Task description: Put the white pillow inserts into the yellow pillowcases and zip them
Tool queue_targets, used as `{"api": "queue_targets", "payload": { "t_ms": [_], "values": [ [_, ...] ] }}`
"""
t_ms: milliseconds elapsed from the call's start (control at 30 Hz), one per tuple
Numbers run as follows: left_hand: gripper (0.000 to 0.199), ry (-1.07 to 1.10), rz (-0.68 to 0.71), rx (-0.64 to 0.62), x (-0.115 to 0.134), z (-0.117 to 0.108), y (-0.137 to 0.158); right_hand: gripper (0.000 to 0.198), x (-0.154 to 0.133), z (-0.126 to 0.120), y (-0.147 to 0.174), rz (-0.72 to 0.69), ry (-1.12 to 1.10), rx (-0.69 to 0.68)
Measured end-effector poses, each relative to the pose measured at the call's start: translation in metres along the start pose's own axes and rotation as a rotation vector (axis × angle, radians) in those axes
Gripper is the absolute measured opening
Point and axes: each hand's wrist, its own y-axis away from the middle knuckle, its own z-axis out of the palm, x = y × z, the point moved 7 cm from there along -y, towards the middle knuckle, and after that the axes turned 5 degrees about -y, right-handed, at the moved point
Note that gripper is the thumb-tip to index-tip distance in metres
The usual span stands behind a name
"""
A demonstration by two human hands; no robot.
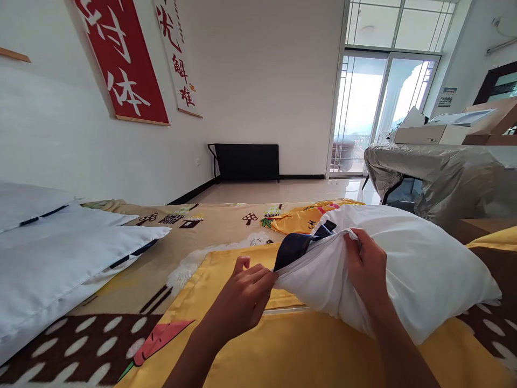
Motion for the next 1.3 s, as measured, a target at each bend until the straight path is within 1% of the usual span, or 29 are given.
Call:
{"api": "queue_targets", "payload": {
  "t_ms": [100,200,267,333,400,433,500,533,600,633,667,700,800,900,1000,1067,1133,1167,1233,1300],
  "values": [
    [0.019,-0.025,-0.029,-0.038,-0.007,0.016,0.000,0.018,-0.016,0.002,0.003,-0.130,-0.034,0.006],
    [0.020,-0.003,-0.096,-0.086,-0.022,0.036,0.002,0.018,-0.033,0.010,0.010,-0.272,-0.060,-0.052],
    [0.019,0.011,-0.160,-0.100,-0.033,0.044,0.005,0.019,-0.040,0.016,0.015,-0.326,-0.072,-0.097],
    [0.019,-0.002,-0.195,-0.105,-0.038,0.046,0.007,0.020,-0.042,0.023,0.019,-0.347,-0.079,-0.138],
    [0.019,-0.040,-0.183,-0.088,-0.035,0.040,0.006,0.020,-0.042,0.029,0.022,-0.351,-0.085,-0.175],
    [0.018,-0.051,-0.170,-0.051,-0.030,0.032,0.006,0.021,-0.042,0.032,0.023,-0.354,-0.091,-0.196],
    [0.013,-0.018,-0.153,0.070,-0.018,0.011,0.004,0.021,-0.045,0.037,0.027,-0.378,-0.107,-0.251],
    [0.016,0.027,-0.166,0.138,-0.012,0.000,0.004,0.021,-0.048,0.040,0.029,-0.397,-0.117,-0.280],
    [0.040,0.142,-0.218,0.222,-0.004,-0.014,0.003,0.021,-0.056,0.044,0.034,-0.447,-0.130,-0.335],
    [0.051,0.191,-0.243,0.229,0.000,-0.015,0.002,0.021,-0.061,0.046,0.037,-0.478,-0.129,-0.360],
    [0.058,0.234,-0.261,0.216,0.003,-0.013,0.001,0.022,-0.065,0.048,0.040,-0.507,-0.125,-0.384],
    [0.058,0.273,-0.270,0.199,0.006,-0.008,0.000,0.022,-0.070,0.049,0.044,-0.536,-0.119,-0.406],
    [0.043,0.392,-0.268,0.148,0.012,0.016,-0.005,0.024,-0.080,0.054,0.053,-0.604,-0.090,-0.490],
    [0.025,0.513,-0.308,0.160,0.010,0.036,-0.006,0.022,-0.084,0.059,0.060,-0.642,-0.062,-0.569],
    [0.013,0.613,-0.354,0.186,0.006,0.042,-0.004,0.021,-0.087,0.060,0.063,-0.650,-0.048,-0.593],
    [0.014,0.685,-0.381,0.196,0.003,0.043,-0.003,0.021,-0.089,0.060,0.063,-0.598,-0.043,-0.613],
    [0.018,0.785,-0.462,0.209,-0.006,0.049,-0.001,0.025,-0.089,0.057,0.066,-0.518,-0.016,-0.651],
    [0.022,0.846,-0.550,0.212,-0.013,0.055,0.002,0.034,-0.089,0.055,0.068,-0.491,0.012,-0.663],
    [0.033,0.977,-0.806,0.219,-0.030,0.071,0.012,0.056,-0.088,0.047,0.076,-0.481,0.099,-0.679],
    [0.043,1.093,-1.068,0.244,-0.044,0.088,0.025,0.072,-0.084,0.041,0.086,-0.505,0.199,-0.720]
  ]
}}
